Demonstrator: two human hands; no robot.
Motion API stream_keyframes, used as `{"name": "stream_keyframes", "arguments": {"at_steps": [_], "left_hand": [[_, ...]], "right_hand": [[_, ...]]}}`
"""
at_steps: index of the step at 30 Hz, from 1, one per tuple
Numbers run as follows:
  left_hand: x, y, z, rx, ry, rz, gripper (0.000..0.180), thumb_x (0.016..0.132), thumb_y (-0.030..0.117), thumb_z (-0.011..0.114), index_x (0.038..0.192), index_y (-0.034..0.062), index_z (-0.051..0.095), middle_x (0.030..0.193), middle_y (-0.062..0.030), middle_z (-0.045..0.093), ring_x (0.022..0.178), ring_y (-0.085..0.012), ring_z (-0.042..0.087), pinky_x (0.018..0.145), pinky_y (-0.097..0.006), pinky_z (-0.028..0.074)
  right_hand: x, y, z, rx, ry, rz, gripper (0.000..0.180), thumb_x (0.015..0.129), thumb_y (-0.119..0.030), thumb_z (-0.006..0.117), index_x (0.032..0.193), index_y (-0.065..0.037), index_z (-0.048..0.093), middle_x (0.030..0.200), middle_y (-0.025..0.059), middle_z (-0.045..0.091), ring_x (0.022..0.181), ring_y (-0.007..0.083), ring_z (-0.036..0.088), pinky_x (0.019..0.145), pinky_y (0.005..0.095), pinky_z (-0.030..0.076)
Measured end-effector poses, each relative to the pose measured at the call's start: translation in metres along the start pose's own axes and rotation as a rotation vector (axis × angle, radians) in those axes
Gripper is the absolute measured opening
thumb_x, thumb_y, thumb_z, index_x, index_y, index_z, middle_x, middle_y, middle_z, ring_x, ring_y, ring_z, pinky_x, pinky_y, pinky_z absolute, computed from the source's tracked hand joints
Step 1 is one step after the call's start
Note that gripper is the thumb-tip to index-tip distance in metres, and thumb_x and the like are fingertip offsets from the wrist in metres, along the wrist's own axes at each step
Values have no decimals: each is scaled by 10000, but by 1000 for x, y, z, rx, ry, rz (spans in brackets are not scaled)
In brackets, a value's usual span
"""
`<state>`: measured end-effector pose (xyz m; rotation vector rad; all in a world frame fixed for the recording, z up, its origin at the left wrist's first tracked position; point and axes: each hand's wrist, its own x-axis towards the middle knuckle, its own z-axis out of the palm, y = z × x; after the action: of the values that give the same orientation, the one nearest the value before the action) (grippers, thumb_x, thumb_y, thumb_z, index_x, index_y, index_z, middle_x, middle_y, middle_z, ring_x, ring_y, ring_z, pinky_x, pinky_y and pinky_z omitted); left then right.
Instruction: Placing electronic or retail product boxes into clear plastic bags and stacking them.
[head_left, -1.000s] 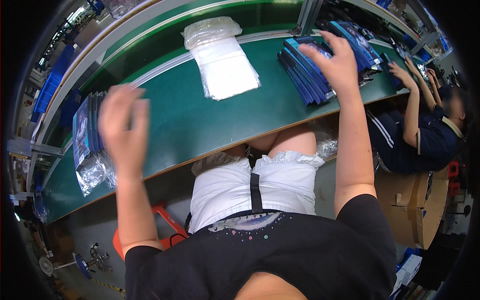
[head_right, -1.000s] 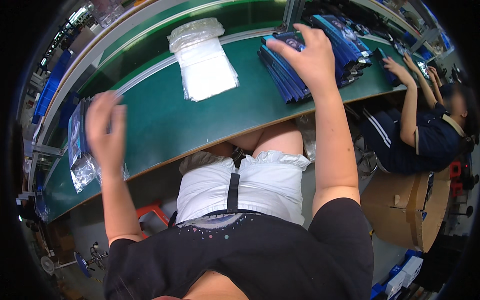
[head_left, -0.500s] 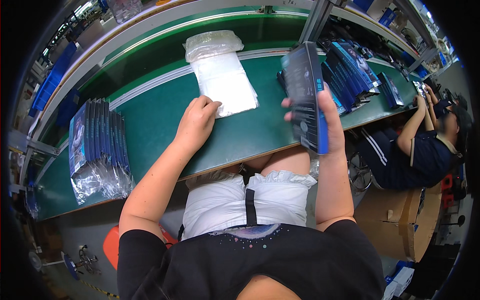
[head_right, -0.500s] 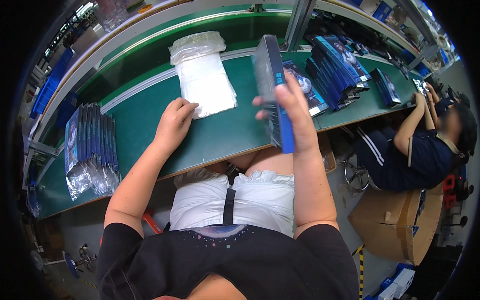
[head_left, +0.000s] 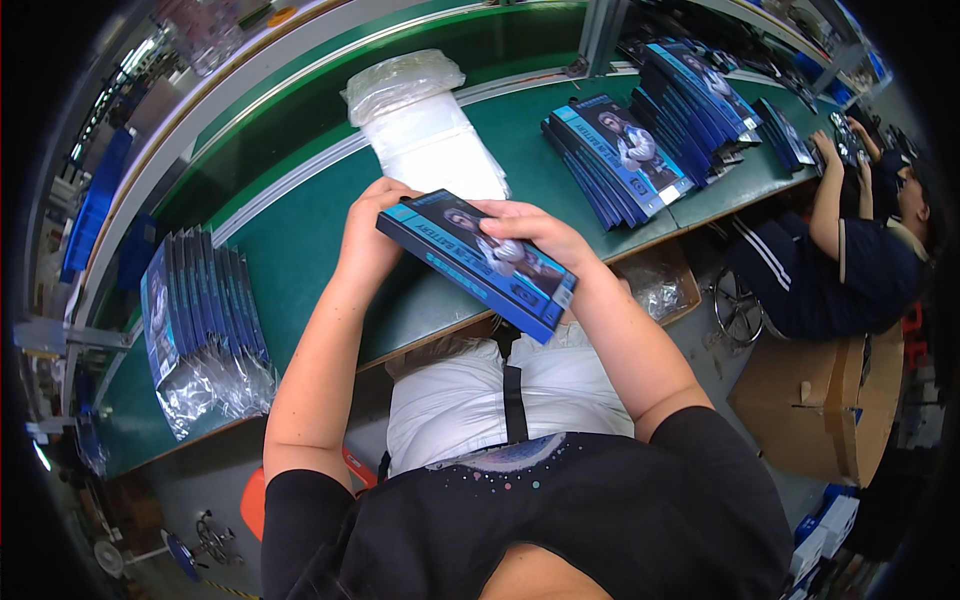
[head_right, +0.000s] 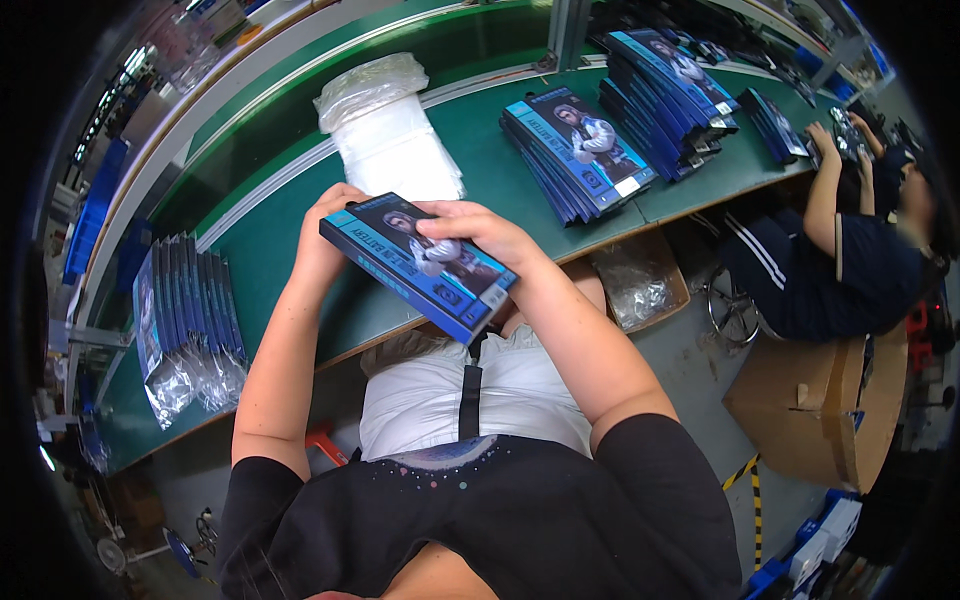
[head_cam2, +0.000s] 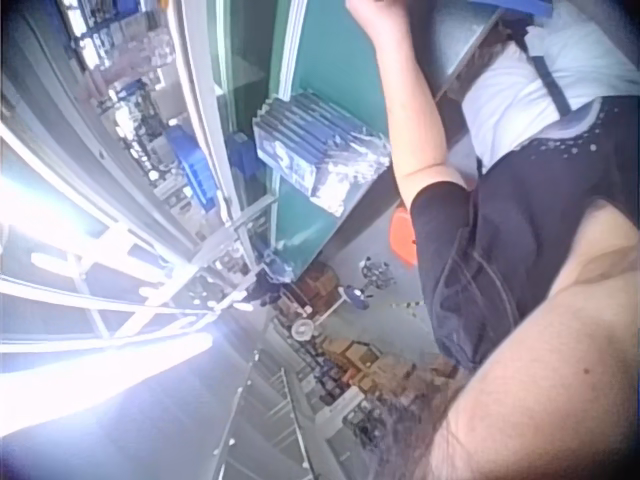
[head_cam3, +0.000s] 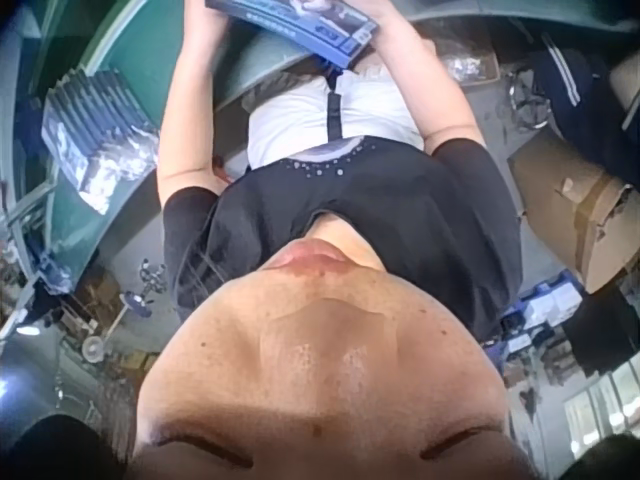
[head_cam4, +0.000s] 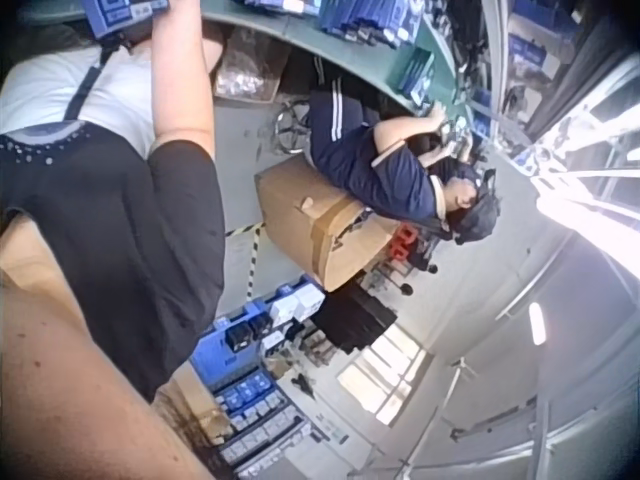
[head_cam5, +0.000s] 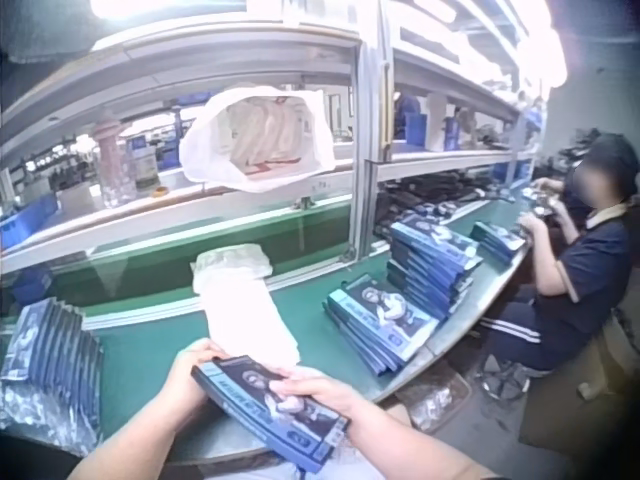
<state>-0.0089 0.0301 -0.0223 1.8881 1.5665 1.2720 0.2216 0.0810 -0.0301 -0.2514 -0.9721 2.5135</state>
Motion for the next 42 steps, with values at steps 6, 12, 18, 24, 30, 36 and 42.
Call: {"name": "stream_keyframes", "arguments": {"at_steps": [6, 12, 18, 24, 30, 36, 42], "left_hand": [[2, 26, -15, -35, -20, -513, 146, 806, 55, 674, 937, -2, 706, 811, -74, 680, 718, -135, 622, 678, -259, 499], [-12, 28, -12, 91, -71, -365, 186, 794, 26, 638, 970, -16, 685, 766, -73, 669, 696, -119, 612, 648, -265, 489], [-20, 50, -6, 344, 19, -64, 171, 789, -32, 606, 956, -6, 627, 759, -95, 607, 688, -175, 608, 642, -292, 483], [-61, 53, 7, 502, -10, 140, 198, 819, -70, 593, 990, 26, 614, 838, -114, 608, 720, -240, 611, 647, -328, 498], [-60, 71, 10, -594, 352, -568, 385, 937, 234, 600, 1232, -6, 537, 1028, -79, 635, 853, -115, 609, 713, -264, 497], [-73, 69, 20, -1378, 42, -636, 498, 949, 289, 461, 1301, -64, 455, 1246, -241, 556, 1118, -323, 588, 975, -429, 471], [-66, 54, -12, -1543, 235, -762, 433, 920, 225, 535, 1239, -64, 489, 1157, -206, 613, 1039, -309, 627, 924, -439, 505]], "right_hand": [[-6, -10, -5, -147, 99, -14, 603, 837, -9, 619, 1374, 95, 365, 1202, 191, 592, 971, 194, 658, 838, 294, 542], [-17, 2, 0, -315, 246, -102, 695, 843, -24, 632, 1428, 89, 272, 1263, 187, 550, 1060, 185, 608, 899, 296, 502], [-15, 32, 16, -675, 424, -386, 694, 868, -33, 609, 1454, 61, 247, 1366, 166, 476, 1191, 183, 512, 1002, 284, 401], [-20, 32, 28, -546, 544, -309, 347, 829, -36, 678, 1108, 35, 483, 1030, 115, 609, 919, 130, 589, 820, 261, 477], [-42, 37, 38, -300, 402, -308, 263, 781, -49, 747, 896, -38, 511, 896, 82, 626, 814, 115, 612, 719, 255, 504], [-49, 58, 38, -314, 289, -88, 350, 802, -69, 745, 1062, 14, 525, 914, 76, 625, 780, 82, 607, 679, 212, 488], [-75, 16, 69, -802, 137, 73, 1019, 717, 8, 793, 1507, -77, 154, 1083, 91, 567, 946, 140, 603, 745, 244, 493]]}}
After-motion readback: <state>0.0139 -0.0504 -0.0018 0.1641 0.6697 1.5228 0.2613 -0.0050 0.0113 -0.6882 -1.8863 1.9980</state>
